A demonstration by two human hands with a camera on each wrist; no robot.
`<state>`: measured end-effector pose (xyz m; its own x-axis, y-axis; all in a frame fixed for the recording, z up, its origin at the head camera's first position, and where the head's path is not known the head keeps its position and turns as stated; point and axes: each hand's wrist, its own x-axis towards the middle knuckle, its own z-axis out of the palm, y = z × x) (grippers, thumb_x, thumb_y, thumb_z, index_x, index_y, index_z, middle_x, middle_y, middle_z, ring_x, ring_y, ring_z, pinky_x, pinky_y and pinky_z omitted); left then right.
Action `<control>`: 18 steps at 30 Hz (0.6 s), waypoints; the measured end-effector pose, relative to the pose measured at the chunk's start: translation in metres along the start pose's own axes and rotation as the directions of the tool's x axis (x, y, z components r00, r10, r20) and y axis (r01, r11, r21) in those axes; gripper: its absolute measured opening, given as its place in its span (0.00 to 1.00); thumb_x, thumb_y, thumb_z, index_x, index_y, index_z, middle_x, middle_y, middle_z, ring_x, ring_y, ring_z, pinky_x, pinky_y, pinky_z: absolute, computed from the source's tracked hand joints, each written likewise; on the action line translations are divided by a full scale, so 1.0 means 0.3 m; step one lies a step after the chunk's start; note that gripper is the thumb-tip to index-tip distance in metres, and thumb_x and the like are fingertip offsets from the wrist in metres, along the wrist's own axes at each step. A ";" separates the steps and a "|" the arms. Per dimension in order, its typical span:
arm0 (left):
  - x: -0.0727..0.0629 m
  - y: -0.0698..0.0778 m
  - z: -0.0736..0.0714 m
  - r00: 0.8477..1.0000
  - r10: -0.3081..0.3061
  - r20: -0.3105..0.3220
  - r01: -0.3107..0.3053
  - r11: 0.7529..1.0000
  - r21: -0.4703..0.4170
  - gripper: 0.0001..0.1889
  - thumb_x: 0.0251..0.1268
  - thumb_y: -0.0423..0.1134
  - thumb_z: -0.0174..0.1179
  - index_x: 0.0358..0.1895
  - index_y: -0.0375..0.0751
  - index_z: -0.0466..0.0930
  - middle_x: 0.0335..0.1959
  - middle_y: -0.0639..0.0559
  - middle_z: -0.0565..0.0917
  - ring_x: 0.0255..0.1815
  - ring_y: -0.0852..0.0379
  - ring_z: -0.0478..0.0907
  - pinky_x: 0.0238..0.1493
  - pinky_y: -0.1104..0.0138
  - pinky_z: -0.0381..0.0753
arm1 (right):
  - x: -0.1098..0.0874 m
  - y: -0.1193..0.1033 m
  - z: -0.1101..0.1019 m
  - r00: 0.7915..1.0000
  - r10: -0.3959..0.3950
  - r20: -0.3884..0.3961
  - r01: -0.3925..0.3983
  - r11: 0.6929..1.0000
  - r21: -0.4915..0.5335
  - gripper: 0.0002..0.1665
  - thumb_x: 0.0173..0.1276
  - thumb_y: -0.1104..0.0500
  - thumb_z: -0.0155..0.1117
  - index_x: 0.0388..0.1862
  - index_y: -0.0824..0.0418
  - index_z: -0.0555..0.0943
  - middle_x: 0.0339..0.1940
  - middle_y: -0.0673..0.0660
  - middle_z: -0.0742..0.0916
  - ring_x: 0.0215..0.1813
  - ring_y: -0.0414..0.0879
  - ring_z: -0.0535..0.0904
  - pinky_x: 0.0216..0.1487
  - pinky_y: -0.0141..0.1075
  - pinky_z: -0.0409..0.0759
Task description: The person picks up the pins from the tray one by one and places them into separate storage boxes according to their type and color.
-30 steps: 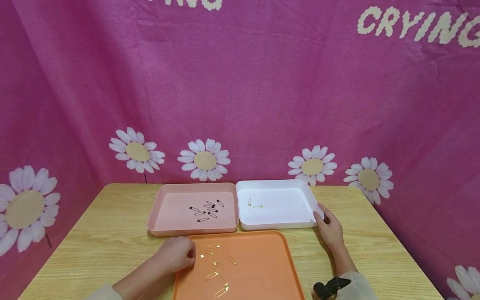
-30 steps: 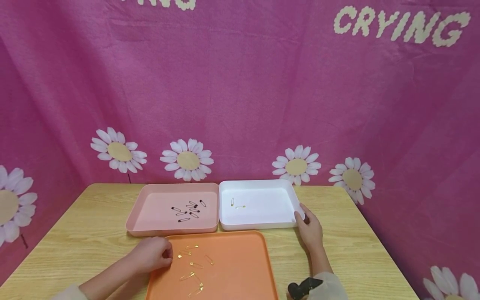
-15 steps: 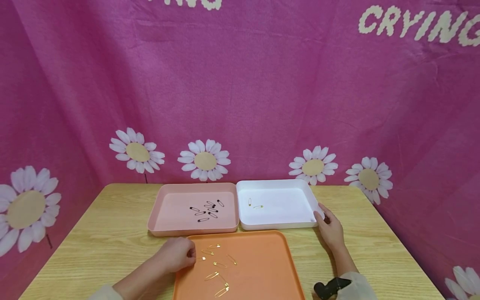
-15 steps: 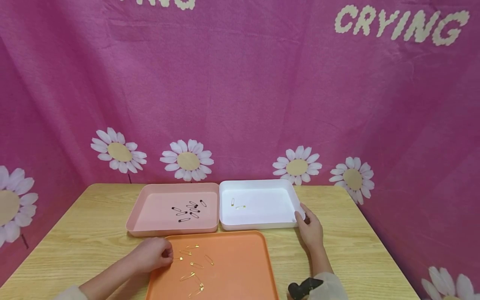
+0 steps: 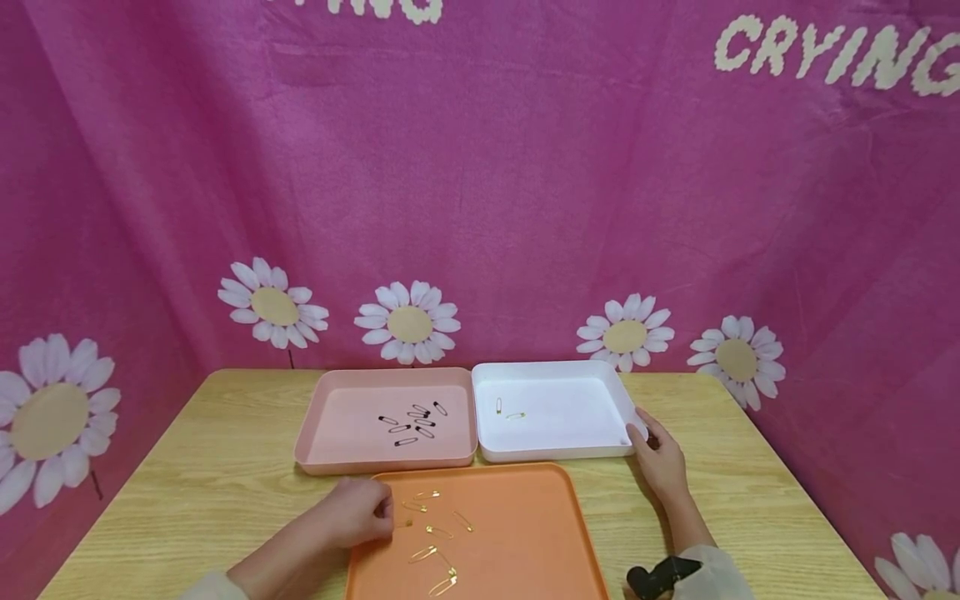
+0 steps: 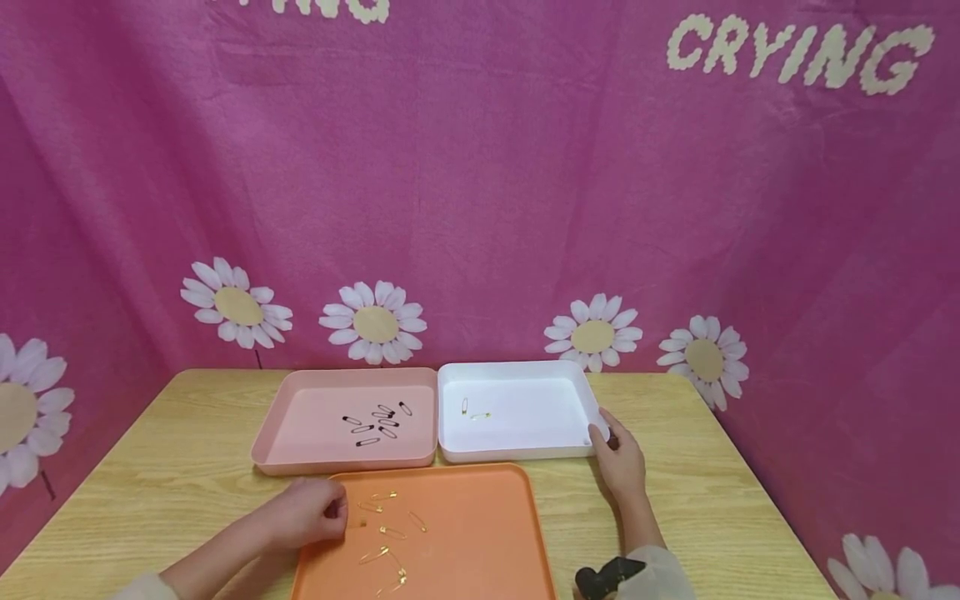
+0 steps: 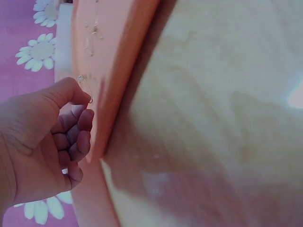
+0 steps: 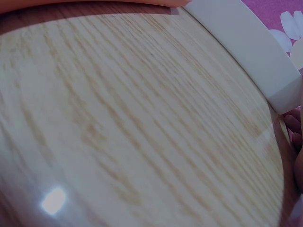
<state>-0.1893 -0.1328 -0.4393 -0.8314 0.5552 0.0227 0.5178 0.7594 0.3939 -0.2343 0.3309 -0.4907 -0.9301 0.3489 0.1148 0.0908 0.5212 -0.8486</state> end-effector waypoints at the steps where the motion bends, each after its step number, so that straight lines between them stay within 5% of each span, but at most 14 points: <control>1: 0.005 0.000 -0.008 1.000 0.011 0.002 -0.011 1.000 -0.005 0.07 0.42 0.38 0.60 0.17 0.51 0.71 0.15 0.65 0.68 0.22 0.69 0.63 0.34 0.66 0.59 | -0.001 -0.001 0.000 1.000 0.000 0.001 0.000 1.000 0.000 0.35 0.69 0.40 0.51 0.70 0.55 0.64 0.71 0.64 0.66 0.72 0.57 0.59 0.70 0.50 0.57; 18: 0.162 0.048 -0.142 0.994 0.100 -0.036 -0.103 0.990 -0.096 0.04 0.48 0.33 0.58 0.21 0.45 0.74 0.19 0.61 0.71 0.25 0.65 0.66 0.31 0.73 0.67 | -0.003 -0.002 -0.001 1.000 0.014 0.008 -0.014 1.000 -0.004 0.36 0.69 0.39 0.50 0.71 0.54 0.63 0.72 0.64 0.65 0.73 0.58 0.58 0.71 0.51 0.56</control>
<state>-0.2309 -0.1095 -0.3933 -0.7821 0.6159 0.0947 0.5790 0.6622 0.4756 -0.2333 0.3305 -0.4903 -0.9315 0.3501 0.0986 0.1054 0.5193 -0.8480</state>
